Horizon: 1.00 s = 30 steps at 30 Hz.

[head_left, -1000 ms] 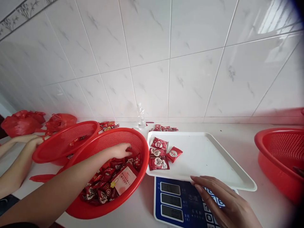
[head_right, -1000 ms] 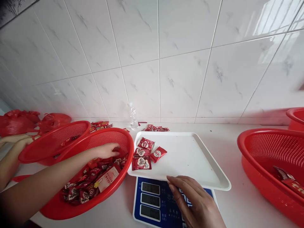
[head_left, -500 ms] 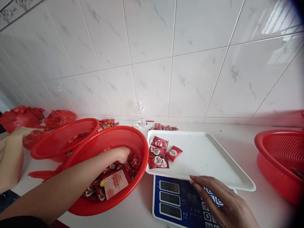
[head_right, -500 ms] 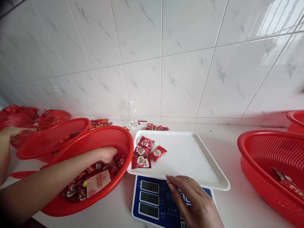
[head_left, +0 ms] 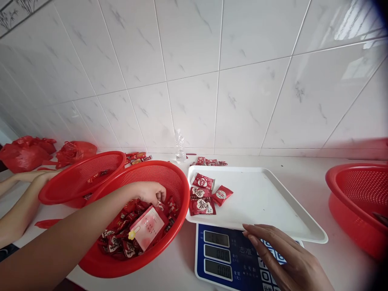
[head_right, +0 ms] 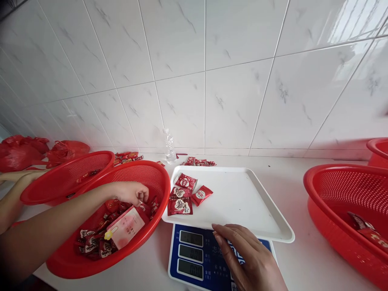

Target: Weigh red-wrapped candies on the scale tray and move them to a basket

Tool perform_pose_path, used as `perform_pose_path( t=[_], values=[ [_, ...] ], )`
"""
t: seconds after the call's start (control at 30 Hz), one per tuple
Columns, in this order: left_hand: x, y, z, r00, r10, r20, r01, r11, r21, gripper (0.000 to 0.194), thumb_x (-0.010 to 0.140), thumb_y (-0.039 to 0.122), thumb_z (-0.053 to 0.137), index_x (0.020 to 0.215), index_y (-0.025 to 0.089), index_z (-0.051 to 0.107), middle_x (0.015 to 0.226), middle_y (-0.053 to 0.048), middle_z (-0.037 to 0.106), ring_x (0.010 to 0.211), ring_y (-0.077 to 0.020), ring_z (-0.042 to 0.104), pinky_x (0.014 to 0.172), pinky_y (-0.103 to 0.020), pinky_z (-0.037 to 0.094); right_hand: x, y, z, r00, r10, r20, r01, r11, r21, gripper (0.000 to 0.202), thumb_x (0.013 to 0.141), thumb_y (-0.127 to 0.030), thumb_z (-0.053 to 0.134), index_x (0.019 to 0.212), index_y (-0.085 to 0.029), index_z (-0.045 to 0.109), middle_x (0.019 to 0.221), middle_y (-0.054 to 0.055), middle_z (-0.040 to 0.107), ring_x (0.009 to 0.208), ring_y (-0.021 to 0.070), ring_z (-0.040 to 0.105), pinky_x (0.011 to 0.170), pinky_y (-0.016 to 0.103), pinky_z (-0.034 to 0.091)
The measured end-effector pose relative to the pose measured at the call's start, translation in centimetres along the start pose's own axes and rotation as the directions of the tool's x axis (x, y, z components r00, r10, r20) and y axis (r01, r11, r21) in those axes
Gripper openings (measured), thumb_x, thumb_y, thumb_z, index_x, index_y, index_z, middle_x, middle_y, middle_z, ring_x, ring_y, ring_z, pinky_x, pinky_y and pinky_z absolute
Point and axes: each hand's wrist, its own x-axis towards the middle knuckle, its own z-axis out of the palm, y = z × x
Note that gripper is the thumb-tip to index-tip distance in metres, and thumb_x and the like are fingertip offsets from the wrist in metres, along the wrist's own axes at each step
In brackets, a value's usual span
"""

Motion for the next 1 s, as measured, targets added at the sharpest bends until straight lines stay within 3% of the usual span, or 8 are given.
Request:
perform_pose_path(
  t=[0.2, 0.3, 0.47, 0.6, 0.73, 0.87, 0.93, 1.0],
  values=[
    [-1.9, 1.0, -3.0, 0.987, -0.043, -0.157, 0.044, 0.999, 0.001, 0.016, 0.059, 0.019, 0.054, 0.072, 0.02, 0.064, 0.066, 0.003, 0.06, 0.06, -0.0138, 0.052, 0.052, -0.022, 0.035, 0.1, -0.2, -0.1, 1.0, -0.002, -0.025, 0.002, 1.0, 0.004, 0.019, 0.091, -0.032, 0.049, 0.1, -0.026, 0.064, 0.085, 0.001, 0.073, 0.073, 0.0144, 0.07, 0.061, 0.019, 0.057],
    [-2.8, 2.0, -3.8, 0.967, -0.071, -0.244, 0.042, 0.992, -0.119, 0.014, 0.061, 0.019, 0.054, 0.073, 0.019, 0.061, 0.065, 0.003, 0.058, 0.062, -0.0137, 0.053, 0.055, -0.022, 0.039, 0.3, -0.5, -0.3, 0.999, -0.01, -0.032, 0.01, 1.0, 0.001, 0.019, 0.092, -0.031, 0.048, 0.1, -0.025, 0.064, 0.084, 0.001, 0.072, 0.073, 0.0134, 0.07, 0.062, 0.017, 0.056],
    [-2.8, 4.4, -4.3, 0.943, 0.081, -0.323, -0.21, 0.898, -0.387, 0.02, 0.068, 0.022, 0.059, 0.088, 0.017, 0.06, 0.083, 0.0, 0.063, 0.076, -0.0138, 0.058, 0.073, -0.027, 0.045, 0.4, -0.7, -0.3, 0.999, -0.008, -0.034, 0.008, 1.0, 0.015, 0.019, 0.091, -0.029, 0.048, 0.1, -0.025, 0.064, 0.084, 0.001, 0.072, 0.074, 0.0133, 0.07, 0.064, 0.018, 0.056],
    [-0.8, 7.2, -3.4, 0.914, 0.205, -0.35, -0.356, 0.821, -0.447, 0.019, 0.072, 0.02, 0.061, 0.09, 0.016, 0.059, 0.087, -0.002, 0.064, 0.08, -0.0141, 0.059, 0.079, -0.032, 0.046, 0.4, -0.7, -0.3, 0.999, -0.003, -0.033, 0.004, 1.0, 0.029, 0.019, 0.091, -0.027, 0.048, 0.098, -0.024, 0.065, 0.084, 0.003, 0.072, 0.074, 0.0148, 0.07, 0.062, 0.021, 0.057],
    [2.2, 9.9, -1.7, 0.886, 0.285, -0.367, -0.408, 0.854, -0.322, 0.02, 0.074, 0.019, 0.061, 0.094, 0.016, 0.057, 0.094, -0.005, 0.064, 0.089, -0.0169, 0.06, 0.085, -0.034, 0.046, 0.5, -0.8, -0.4, 1.0, 0.01, -0.029, -0.009, 0.999, 0.038, 0.02, 0.092, -0.028, 0.047, 0.097, -0.023, 0.065, 0.083, 0.004, 0.072, 0.072, 0.0156, 0.069, 0.061, 0.023, 0.057],
    [4.5, 12.3, 0.5, 0.829, 0.405, -0.387, -0.424, 0.905, 0.037, 0.038, 0.081, 0.032, 0.058, 0.116, 0.017, 0.053, 0.127, -0.012, 0.053, 0.119, -0.0237, 0.047, 0.101, -0.038, 0.037, 0.6, -1.0, -0.4, 1.0, 0.017, -0.024, -0.015, 0.998, 0.055, 0.021, 0.092, -0.028, 0.045, 0.097, -0.023, 0.065, 0.082, 0.005, 0.072, 0.072, 0.0165, 0.069, 0.061, 0.025, 0.057],
    [5.2, 13.2, 1.5, 0.833, 0.456, -0.314, -0.421, 0.89, 0.176, 0.051, 0.084, 0.044, 0.054, 0.127, 0.017, 0.047, 0.14, -0.014, 0.041, 0.133, -0.028, 0.032, 0.107, -0.043, 0.028, 0.6, -1.0, -0.3, 0.999, 0.009, -0.032, -0.007, 0.999, 0.054, 0.021, 0.092, -0.027, 0.045, 0.096, -0.022, 0.065, 0.082, 0.005, 0.072, 0.072, 0.0162, 0.069, 0.061, 0.024, 0.057],
    [5.6, 14.0, 2.4, 0.869, 0.455, -0.195, -0.401, 0.878, 0.262, 0.062, 0.084, 0.053, 0.05, 0.135, 0.018, 0.041, 0.147, -0.015, 0.032, 0.139, -0.0321, 0.018, 0.109, -0.052, 0.019, 0.6, -1.0, -0.2, 0.999, 0.005, -0.037, -0.003, 0.999, 0.053, 0.019, 0.092, -0.027, 0.046, 0.096, -0.023, 0.065, 0.082, 0.004, 0.072, 0.072, 0.0156, 0.069, 0.061, 0.024, 0.057]
  ],
)
